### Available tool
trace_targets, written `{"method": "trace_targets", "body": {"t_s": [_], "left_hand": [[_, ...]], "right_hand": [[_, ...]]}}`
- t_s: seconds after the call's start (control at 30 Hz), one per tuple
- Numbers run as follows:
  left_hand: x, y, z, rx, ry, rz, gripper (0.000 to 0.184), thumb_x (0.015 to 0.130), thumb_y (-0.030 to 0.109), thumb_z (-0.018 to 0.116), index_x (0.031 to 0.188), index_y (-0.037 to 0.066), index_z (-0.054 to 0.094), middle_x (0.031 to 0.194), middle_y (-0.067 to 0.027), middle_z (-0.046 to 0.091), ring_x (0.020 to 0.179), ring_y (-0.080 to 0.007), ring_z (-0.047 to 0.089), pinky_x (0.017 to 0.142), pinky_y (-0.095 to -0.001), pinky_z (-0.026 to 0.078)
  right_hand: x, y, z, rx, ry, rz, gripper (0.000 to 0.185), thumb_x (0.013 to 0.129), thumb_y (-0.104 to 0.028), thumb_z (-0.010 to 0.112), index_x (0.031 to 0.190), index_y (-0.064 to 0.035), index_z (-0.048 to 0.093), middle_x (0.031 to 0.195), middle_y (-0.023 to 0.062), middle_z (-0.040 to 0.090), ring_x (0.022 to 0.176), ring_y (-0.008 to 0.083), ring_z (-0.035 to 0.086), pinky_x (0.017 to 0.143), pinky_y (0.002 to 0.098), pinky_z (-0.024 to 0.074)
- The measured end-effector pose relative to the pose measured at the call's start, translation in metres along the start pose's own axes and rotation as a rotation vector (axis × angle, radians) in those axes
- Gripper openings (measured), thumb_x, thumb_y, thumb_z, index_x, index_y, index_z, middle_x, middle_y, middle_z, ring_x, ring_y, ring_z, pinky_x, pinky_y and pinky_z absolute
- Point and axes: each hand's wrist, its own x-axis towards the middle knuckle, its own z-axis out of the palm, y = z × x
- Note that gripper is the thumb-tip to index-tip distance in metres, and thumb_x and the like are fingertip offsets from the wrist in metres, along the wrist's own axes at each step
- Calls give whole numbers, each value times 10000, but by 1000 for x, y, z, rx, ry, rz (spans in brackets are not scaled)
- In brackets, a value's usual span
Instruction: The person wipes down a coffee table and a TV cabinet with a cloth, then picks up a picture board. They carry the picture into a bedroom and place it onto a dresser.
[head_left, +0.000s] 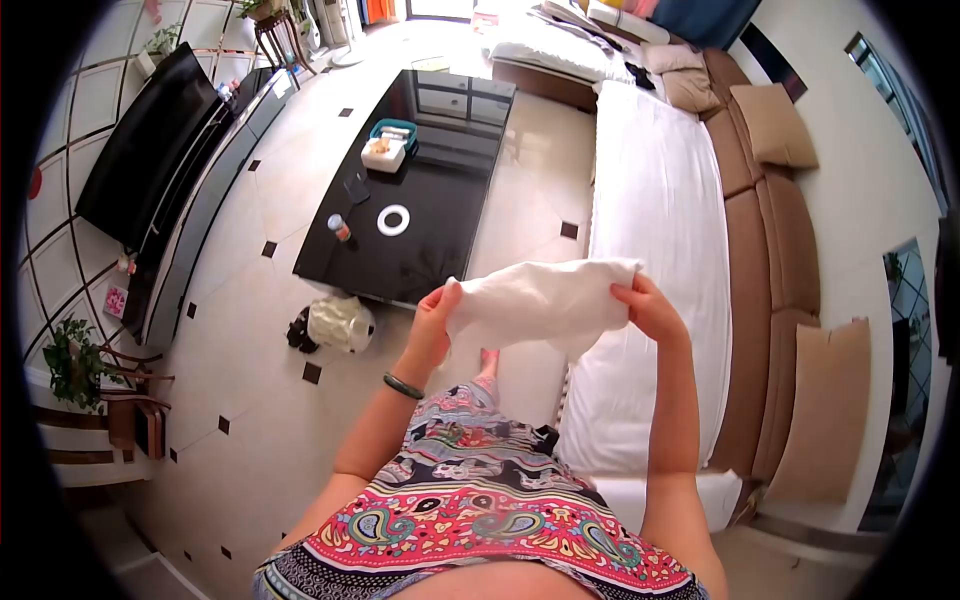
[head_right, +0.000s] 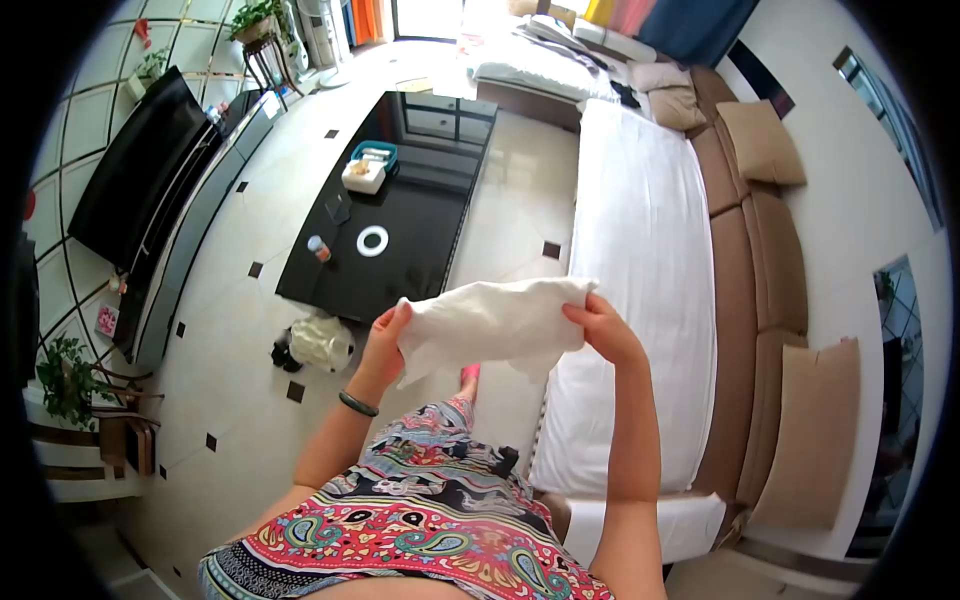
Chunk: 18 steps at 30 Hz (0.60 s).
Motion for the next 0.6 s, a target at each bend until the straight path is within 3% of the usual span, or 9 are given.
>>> {"method": "trace_targets", "body": {"t_s": [0.13, 0.17, 0.23, 0.37, 0.43, 0.47, 0.53, 0.57, 0.6], "left_hand": [[86, -3, 13, 308, 75, 99, 278, 915, 246, 679, 1004, -16, 701, 934, 5, 664, 817, -50, 574, 722, -223, 468], [113, -5, 17, 377, 54, 95, 266, 900, 239, 696, 966, -18, 713, 952, -7, 660, 815, -60, 576, 718, -221, 466], [168, -2, 24, 619, 90, 208, 247, 883, 232, 709, 925, -11, 722, 971, -26, 644, 846, -87, 579, 723, -238, 470], [235, 4, 63, 983, 266, 446, 203, 847, 216, 731, 846, 14, 743, 1035, -76, 596, 965, -177, 574, 779, -291, 487], [248, 18, 74, 950, 287, 574, 190, 851, 217, 728, 894, 33, 745, 965, -76, 629, 1055, -206, 547, 849, -329, 488], [252, 22, 69, 882, 260, 565, 198, 851, 204, 728, 953, 34, 733, 925, -78, 643, 1018, -187, 566, 850, -313, 489], [248, 28, 70, 561, 283, 359, 245, 860, 139, 714, 1069, 16, 677, 847, -84, 680, 890, -123, 617, 783, -267, 502], [243, 28, 63, 558, 308, 366, 245, 860, 139, 714, 1069, 16, 677, 847, -84, 680, 890, -123, 617, 783, -267, 502], [241, 32, 53, 637, 293, 397, 242, 874, 109, 695, 1085, -2, 656, 897, -65, 683, 862, -106, 619, 770, -251, 504]], "right_hand": [[78, 39, -66, -375, 189, 234, 467, 876, -349, 677, 1126, 34, 578, 943, 98, 652, 755, 162, 651, 590, 319, 560], [94, 42, -73, -343, 450, 203, 532, 835, -299, 723, 1169, 66, 528, 919, 126, 650, 745, 171, 651, 578, 319, 556], [143, 49, -93, -243, 647, 223, 640, 811, -239, 740, 1274, 91, 447, 887, 139, 646, 745, 174, 654, 614, 302, 558], [180, 33, -154, 5, 336, 80, 597, 785, -190, 755, 1273, 52, 510, 886, 121, 652, 756, 182, 657, 668, 300, 558], [189, 3, -164, -579, 230, 90, 476, 775, -129, 747, 1211, 3, 608, 914, 101, 672, 801, 176, 656, 731, 299, 544], [198, -5, -166, -852, 259, 70, 267, 770, -82, 737, 1021, -13, 679, 943, 69, 699, 857, 151, 649, 752, 284, 525], [216, -15, -153, -601, 263, -131, 199, 791, -90, 722, 962, -9, 661, 919, 67, 702, 848, 134, 638, 744, 271, 512], [226, -18, -142, -337, 252, -319, 145, 812, -98, 706, 904, -4, 643, 894, 65, 706, 840, 117, 626, 735, 258, 499], [226, -41, -120, -336, 214, -279, 140, 867, -126, 661, 826, -17, 583, 787, 43, 670, 746, 103, 582, 666, 261, 477]]}}
